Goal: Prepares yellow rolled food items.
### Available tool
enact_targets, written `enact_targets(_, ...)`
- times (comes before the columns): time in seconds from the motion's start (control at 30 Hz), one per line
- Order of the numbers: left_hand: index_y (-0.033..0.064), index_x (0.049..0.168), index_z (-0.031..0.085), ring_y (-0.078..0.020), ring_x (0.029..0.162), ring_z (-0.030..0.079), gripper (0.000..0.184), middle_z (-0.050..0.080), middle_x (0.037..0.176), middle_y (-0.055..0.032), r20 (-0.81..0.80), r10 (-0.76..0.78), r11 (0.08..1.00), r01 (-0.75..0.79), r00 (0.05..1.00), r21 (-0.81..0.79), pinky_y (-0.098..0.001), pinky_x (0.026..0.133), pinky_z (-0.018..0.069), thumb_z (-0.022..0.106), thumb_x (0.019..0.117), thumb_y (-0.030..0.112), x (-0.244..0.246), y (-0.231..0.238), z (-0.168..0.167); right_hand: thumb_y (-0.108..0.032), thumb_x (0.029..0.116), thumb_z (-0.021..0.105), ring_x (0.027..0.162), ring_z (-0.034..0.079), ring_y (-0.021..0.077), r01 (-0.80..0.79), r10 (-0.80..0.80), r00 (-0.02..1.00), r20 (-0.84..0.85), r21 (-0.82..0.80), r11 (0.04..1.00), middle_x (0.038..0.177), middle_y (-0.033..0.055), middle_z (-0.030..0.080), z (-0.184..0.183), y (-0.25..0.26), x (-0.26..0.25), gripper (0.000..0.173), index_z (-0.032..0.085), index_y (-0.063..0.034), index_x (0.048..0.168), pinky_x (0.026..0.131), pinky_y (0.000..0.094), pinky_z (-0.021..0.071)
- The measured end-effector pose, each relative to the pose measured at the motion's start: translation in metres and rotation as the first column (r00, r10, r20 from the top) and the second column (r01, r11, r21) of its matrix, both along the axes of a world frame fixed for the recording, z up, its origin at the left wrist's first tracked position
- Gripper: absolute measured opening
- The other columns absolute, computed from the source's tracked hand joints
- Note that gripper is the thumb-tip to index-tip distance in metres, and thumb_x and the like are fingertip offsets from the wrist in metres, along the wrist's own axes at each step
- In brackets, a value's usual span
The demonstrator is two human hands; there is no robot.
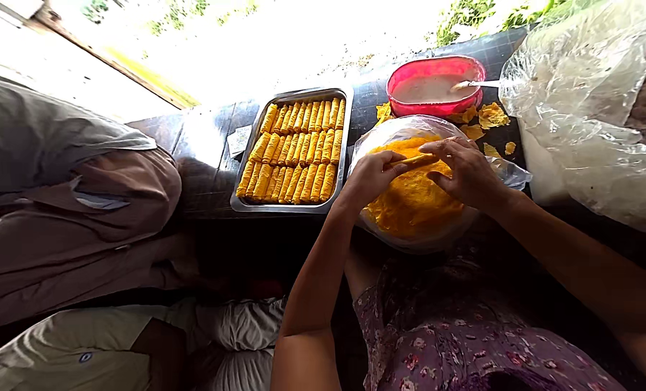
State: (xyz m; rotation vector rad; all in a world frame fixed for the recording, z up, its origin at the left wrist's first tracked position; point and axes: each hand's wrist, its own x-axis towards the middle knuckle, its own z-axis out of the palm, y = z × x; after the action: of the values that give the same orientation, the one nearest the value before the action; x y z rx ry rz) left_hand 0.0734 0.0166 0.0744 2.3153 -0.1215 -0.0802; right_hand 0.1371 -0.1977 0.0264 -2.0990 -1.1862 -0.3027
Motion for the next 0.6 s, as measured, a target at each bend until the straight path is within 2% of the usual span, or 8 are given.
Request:
enact_targets(0.1, -0.0009, 0.119, 0.065, -0.0035, 0.081, 0.063, 0.022, 0.07, 0.094, -0.0044, -0.156, -0.001, 0.951, -0.048, 0.988, -0.307, -0.023, 0.078, 0.0521, 0.057, 0.1043, 0.013, -0.007, 0.004, 0.003, -0.004, 0.0849, 0.077, 0.103, 0.067, 0.0391, -0.014, 0.015, 1.0, -0.016, 0.071, 0.997, 0.107, 0.0191, 0.071, 0.009, -0.002, -0.005, 0.032, 0.066, 0.0026, 0.115, 0.093, 0.0566, 0.0493)
enact_targets(0.17, -0.0005, 0.12, 0.064, -0.0019, 0.08, 0.063, 0.022, 0.069, 0.093, -0.0031, -0.165, -0.014, 0.934, -0.046, 0.986, -0.354, -0.0217, 0.077, 0.0517, 0.055, 0.1051, 0.013, -0.013, 0.005, 0.004, -0.008, 0.0878, 0.076, 0.1, 0.068, 0.0361, -0.029, 0.028, 1.0, 0.008, 0.099, 0.995, 0.103, 0.0167, 0.072, 0.011, -0.002, -0.006, 0.023, 0.067, 0.0005, 0.108, 0.093, 0.0533, 0.0509)
enact_targets(0.23, 0.0, 0.122, 0.064, -0.0067, 0.088, 0.066, 0.023, 0.071, 0.101, -0.0059, -0.072, -0.012, 0.967, -0.006, 0.997, -0.254, -0.0266, 0.083, 0.0539, 0.059, 0.1031, 0.012, -0.024, 0.001, 0.005, -0.011, 0.0916, 0.072, 0.105, 0.068, 0.0355, -0.053, 0.05, 0.998, 0.032, 0.103, 0.993, 0.108, 0.0161, 0.073, 0.011, -0.001, -0.005, 0.018, 0.07, -0.0012, 0.106, 0.095, 0.0532, 0.0503)
enact_targets(0.3, 0.0005, 0.125, 0.065, -0.021, 0.102, 0.069, 0.032, 0.071, 0.114, -0.0134, 0.083, -0.002, 0.998, 0.007, 0.997, -0.064, -0.04, 0.091, 0.0558, 0.071, 0.0953, 0.011, -0.036, -0.009, 0.004, -0.016, 0.0948, 0.069, 0.11, 0.067, 0.0343, -0.079, 0.075, 0.996, 0.045, 0.115, 0.99, 0.111, 0.0151, 0.073, 0.01, 0.002, -0.005, 0.016, 0.072, -0.0026, 0.104, 0.099, 0.0526, 0.0488)
enact_targets(0.37, 0.0005, 0.125, 0.068, -0.0305, 0.11, 0.068, 0.038, 0.071, 0.118, -0.0159, 0.252, 0.015, 0.991, -0.048, 0.968, 0.125, -0.0509, 0.097, 0.0525, 0.077, 0.0894, 0.01, -0.044, -0.025, -0.002, -0.019, 0.0973, 0.065, 0.11, 0.068, 0.0341, -0.098, 0.093, 0.994, 0.052, 0.118, 0.988, 0.11, 0.0147, 0.073, 0.009, 0.003, -0.007, 0.019, 0.073, -0.0025, 0.103, 0.099, 0.0517, 0.0493)
enact_targets(0.4, 0.0007, 0.123, 0.07, -0.0329, 0.11, 0.068, 0.036, 0.072, 0.116, -0.0163, 0.34, 0.028, 0.974, -0.103, 0.94, 0.204, -0.0536, 0.096, 0.0518, 0.078, 0.0889, 0.01, -0.045, -0.031, -0.007, -0.02, 0.0978, 0.065, 0.109, 0.068, 0.0343, -0.104, 0.099, 0.994, 0.051, 0.116, 0.988, 0.108, 0.015, 0.073, 0.008, 0.004, -0.008, 0.021, 0.073, -0.0018, 0.102, 0.098, 0.0513, 0.0498)
enact_targets(0.5, 0.0055, 0.111, 0.077, -0.0282, 0.1, 0.071, 0.02, 0.076, 0.104, -0.0112, 0.593, -0.012, 0.879, -0.275, 0.805, 0.391, -0.0462, 0.089, 0.0526, 0.072, 0.0909, 0.007, -0.047, -0.037, -0.027, -0.026, 0.1003, 0.061, 0.108, 0.067, 0.0355, -0.124, 0.122, 0.992, 0.028, 0.099, 0.987, 0.106, 0.0163, 0.073, 0.005, 0.009, -0.01, 0.029, 0.073, -0.0003, 0.102, 0.097, 0.0525, 0.0494)
enact_targets(0.6, 0.0068, 0.107, 0.079, -0.0266, 0.099, 0.07, 0.017, 0.074, 0.106, -0.0112, 0.634, -0.032, 0.862, -0.299, 0.773, 0.409, -0.0426, 0.089, 0.0533, 0.071, 0.0931, 0.009, -0.049, -0.027, -0.034, -0.034, 0.1015, 0.059, 0.111, 0.067, 0.0371, -0.124, 0.124, 0.992, 0.008, 0.087, 0.988, 0.111, 0.0184, 0.072, 0.005, 0.01, -0.012, 0.038, 0.072, 0.0019, 0.108, 0.099, 0.0538, 0.049)
